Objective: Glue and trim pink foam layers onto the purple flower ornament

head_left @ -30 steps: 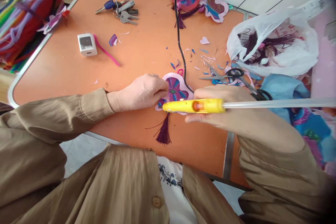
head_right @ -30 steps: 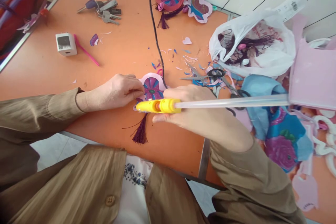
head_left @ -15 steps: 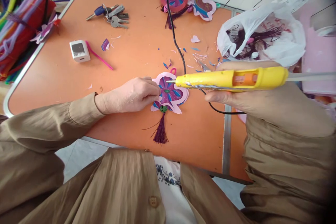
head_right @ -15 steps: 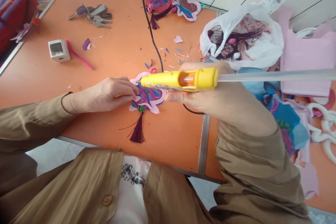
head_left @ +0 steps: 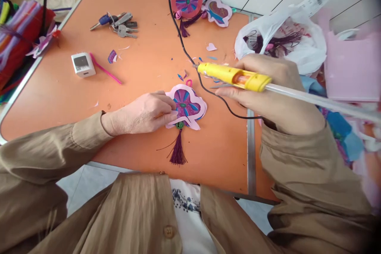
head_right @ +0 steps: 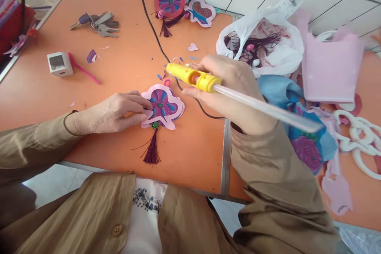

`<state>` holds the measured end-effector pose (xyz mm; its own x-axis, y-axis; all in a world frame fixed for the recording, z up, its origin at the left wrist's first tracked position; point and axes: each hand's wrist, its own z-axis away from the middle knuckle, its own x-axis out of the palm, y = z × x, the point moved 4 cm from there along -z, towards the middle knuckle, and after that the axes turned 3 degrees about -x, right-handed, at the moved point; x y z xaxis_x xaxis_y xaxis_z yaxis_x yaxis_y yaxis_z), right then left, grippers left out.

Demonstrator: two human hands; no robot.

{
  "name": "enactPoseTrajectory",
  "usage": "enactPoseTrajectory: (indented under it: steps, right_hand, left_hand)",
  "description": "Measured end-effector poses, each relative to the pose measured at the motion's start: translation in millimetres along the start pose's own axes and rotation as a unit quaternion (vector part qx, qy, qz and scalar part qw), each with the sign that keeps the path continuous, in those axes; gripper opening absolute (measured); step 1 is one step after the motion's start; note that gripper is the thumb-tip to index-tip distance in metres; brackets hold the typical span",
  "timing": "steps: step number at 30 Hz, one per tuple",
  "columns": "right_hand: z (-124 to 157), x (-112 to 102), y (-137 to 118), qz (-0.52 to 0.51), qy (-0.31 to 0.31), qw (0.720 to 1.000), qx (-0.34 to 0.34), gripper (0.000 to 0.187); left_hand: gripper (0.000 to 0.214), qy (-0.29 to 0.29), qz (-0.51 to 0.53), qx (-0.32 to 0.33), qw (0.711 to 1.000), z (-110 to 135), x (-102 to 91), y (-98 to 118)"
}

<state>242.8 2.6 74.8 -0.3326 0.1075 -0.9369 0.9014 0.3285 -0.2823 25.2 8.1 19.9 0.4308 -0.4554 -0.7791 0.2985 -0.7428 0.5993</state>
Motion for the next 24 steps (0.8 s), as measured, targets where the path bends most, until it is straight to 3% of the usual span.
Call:
enactPoseTrajectory:
  steps: [3, 8, 11, 15, 24]
  right_hand:
    - [-6, 6, 15, 0.072, -0.008, 0.997, -0.034, 0.025]
    - [-10, 25, 47, 0.086, -0.047, 0.995, -0.017, 0.045]
    - [-11, 33, 50, 0.028, -0.020, 0.996, -0.086, 0.052]
    - [-12, 46, 44, 0.016, -0.038, 0.987, -0.155, 0.062]
    - [-8, 59, 58, 0.010, -0.058, 0.990, -0.126, 0.065]
  left_hand:
    - [0.040, 0.005, 0.001, -0.006, 1.000, 0, 0.1, -1]
    - [0.041, -0.001, -0.005, -0.014, 1.000, -1, 1.0, -1]
    - [0.041, 0.001, -0.011, -0.017, 1.000, -1, 1.3, -3]
    - [0.039, 0.005, -0.006, -0.012, 1.000, 0, 2.5, -4]
    - [0.041, 0.043, -0.006, 0.008, 0.999, 2, 6.4, -7]
